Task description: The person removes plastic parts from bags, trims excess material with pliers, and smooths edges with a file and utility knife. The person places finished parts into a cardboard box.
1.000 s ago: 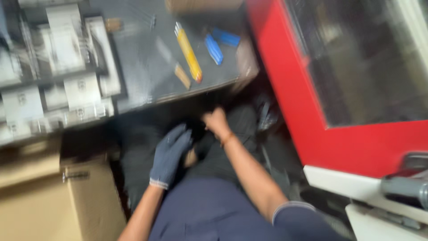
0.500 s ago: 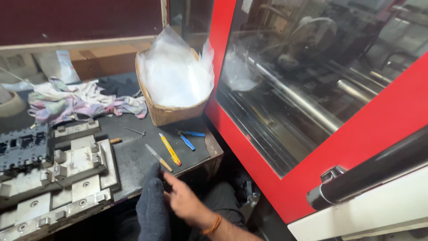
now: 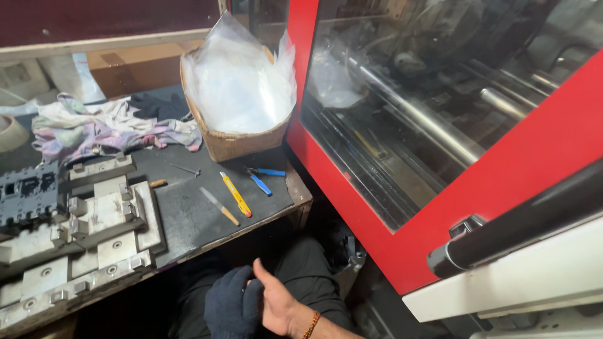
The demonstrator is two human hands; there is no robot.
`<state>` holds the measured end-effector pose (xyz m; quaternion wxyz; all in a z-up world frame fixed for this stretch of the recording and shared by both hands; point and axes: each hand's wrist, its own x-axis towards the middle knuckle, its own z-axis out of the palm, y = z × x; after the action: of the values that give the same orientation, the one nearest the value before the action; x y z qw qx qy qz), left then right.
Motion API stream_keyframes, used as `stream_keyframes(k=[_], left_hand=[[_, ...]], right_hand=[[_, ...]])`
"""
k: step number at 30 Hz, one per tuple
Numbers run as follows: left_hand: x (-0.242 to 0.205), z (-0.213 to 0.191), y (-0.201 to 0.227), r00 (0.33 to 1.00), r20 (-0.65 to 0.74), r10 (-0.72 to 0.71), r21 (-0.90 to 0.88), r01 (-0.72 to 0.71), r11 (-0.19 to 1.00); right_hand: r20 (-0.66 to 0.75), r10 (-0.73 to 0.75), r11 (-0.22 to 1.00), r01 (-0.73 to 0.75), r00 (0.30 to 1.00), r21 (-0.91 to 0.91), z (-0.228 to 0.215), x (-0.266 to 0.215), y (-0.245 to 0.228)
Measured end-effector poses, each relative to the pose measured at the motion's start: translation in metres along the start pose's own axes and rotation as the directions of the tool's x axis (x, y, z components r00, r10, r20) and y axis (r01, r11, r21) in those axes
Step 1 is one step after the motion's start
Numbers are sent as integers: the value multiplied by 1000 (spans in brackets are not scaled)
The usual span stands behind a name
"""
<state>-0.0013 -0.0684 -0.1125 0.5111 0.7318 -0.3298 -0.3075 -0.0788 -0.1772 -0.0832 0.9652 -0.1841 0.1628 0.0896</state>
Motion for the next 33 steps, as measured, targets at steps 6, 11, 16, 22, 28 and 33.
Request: stream_keyframes(k=[6,11,16,22,28,33], left_hand=[[15,-4,-9,999,18,34,96,-35,995],[32,-3,-14,995,55,77,184,-86,979],[42,-12,-19,991,56,124,306,-136,942],[54,-17,-22,965,70,252,513,-252,820],[59,13,-40,652,-58,756,701,-512,496],[58,30,-50,749,-185,636,521,-475,710]], right_hand=[[-58,131,991,-133,990,-28,-23,-12,-3],[15,70,996,-71,997,60,-82,8,6],[-166,33,999,-39,986,-34,-107,31,0],[-270,-133,978,82,954,-192,-117,43,-17],[-276,-267,908,145,923,-393,-133,58,-13],[-240,-326,840,164,914,-517,-132,73,-5]])
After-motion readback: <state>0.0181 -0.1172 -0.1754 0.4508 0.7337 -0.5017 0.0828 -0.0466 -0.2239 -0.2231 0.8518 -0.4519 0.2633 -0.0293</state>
